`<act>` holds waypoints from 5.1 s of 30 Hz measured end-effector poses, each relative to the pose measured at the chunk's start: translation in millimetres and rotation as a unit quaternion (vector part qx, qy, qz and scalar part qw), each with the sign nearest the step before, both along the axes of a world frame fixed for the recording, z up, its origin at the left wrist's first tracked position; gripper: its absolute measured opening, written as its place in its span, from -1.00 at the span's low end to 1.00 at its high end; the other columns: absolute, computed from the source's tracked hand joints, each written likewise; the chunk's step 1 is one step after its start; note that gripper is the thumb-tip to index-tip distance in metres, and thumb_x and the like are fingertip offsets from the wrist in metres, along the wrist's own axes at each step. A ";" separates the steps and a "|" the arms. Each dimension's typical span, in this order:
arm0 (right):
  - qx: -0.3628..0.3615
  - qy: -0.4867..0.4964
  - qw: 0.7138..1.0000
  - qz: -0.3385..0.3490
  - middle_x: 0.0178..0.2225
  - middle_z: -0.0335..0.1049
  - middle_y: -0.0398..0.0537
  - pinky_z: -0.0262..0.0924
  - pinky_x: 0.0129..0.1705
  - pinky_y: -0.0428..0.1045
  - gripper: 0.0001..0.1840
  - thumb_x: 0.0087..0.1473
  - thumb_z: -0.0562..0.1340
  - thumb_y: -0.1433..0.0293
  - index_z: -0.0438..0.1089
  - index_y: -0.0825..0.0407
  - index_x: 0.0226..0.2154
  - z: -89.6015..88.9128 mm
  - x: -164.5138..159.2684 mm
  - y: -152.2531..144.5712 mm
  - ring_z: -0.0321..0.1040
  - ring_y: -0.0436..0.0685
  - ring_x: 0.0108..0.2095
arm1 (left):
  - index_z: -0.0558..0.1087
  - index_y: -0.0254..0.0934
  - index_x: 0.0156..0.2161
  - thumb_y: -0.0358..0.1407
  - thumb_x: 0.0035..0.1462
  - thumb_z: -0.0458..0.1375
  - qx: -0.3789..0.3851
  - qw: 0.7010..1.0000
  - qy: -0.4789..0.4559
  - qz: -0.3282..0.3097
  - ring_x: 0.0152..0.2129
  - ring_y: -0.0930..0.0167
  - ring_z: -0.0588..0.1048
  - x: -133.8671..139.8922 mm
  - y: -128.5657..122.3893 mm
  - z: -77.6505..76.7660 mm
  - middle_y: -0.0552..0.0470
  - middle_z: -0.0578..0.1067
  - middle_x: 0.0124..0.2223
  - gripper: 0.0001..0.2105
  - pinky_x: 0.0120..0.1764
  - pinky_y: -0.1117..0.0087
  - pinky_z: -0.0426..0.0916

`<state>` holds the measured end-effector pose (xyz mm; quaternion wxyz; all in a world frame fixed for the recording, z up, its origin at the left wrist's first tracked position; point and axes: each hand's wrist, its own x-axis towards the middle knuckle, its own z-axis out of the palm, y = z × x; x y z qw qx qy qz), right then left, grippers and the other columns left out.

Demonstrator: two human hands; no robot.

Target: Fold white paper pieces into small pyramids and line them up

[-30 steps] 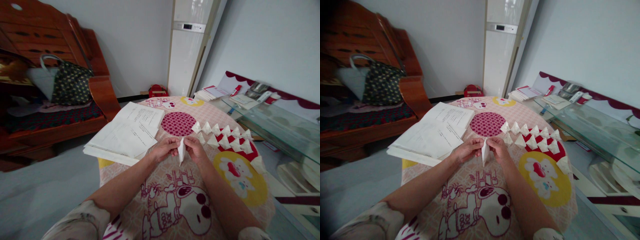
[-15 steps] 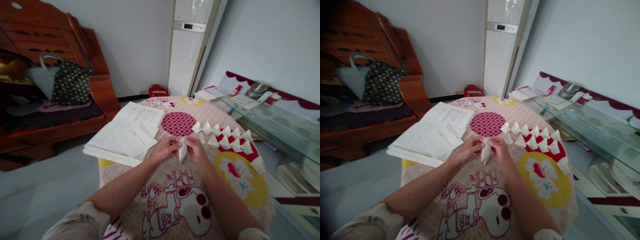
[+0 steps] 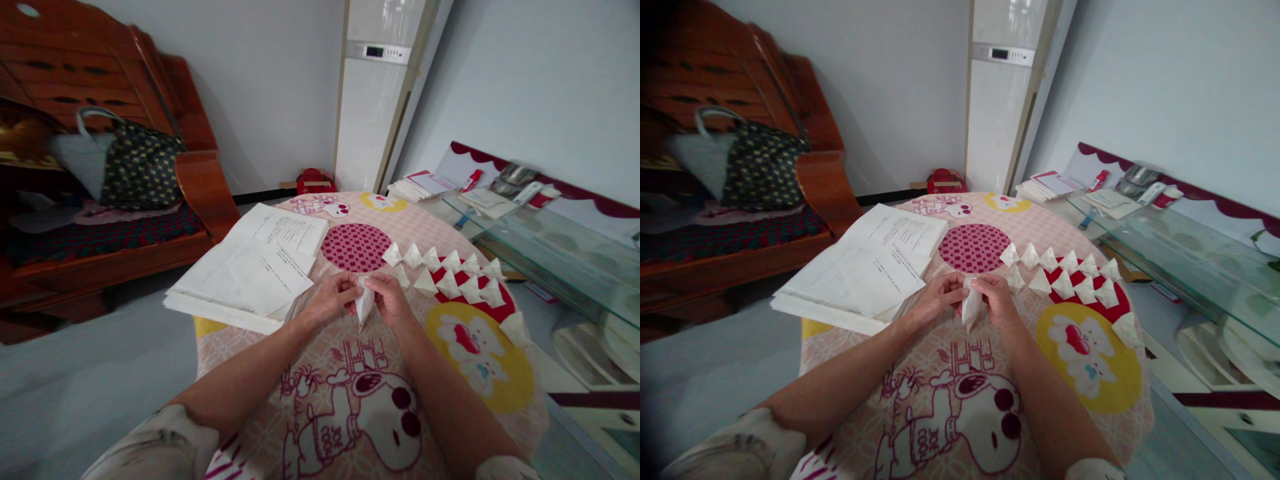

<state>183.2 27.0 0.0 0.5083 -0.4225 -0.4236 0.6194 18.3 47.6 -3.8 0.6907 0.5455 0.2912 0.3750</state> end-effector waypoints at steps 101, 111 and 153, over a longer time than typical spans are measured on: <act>0.005 -0.054 0.996 -0.078 -0.56 0.53 -0.06 0.01 -0.70 -0.14 -0.86 -0.24 0.39 0.37 0.59 0.06 -0.50 2.6 12.4 4.9 0.29 -0.02 -0.65 | 0.59 -0.33 -0.13 -0.15 -0.02 0.47 -0.066 0.983 -0.169 0.025 -0.44 0.47 0.47 -11.9 7.3 13.4 0.01 0.57 -0.31 -0.61 -0.30 0.47 0.33; 0.016 0.003 1.000 -0.017 -0.71 0.37 -0.17 -0.08 -0.76 -0.17 -0.71 -0.13 0.47 0.17 0.52 0.03 -0.46 22.1 13.2 0.5 0.23 -0.03 -0.74 | 0.47 -0.33 0.02 -0.10 0.12 0.38 0.046 0.995 -0.091 -0.020 -0.54 0.52 0.37 -8.4 5.6 7.8 0.09 0.46 -0.42 -0.55 -0.45 0.48 0.17; 0.059 -0.038 0.996 -0.047 -0.61 0.43 -0.15 0.21 -0.66 -0.09 -0.79 -0.16 0.44 0.27 0.47 0.03 -0.57 16.0 0.5 -4.0 0.28 -0.01 -0.67 | 0.45 -0.30 -0.28 -0.19 0.09 0.36 0.155 0.983 0.039 0.087 -0.39 0.44 0.45 -5.4 -2.2 11.8 0.04 0.50 -0.33 -0.76 -0.29 0.43 0.30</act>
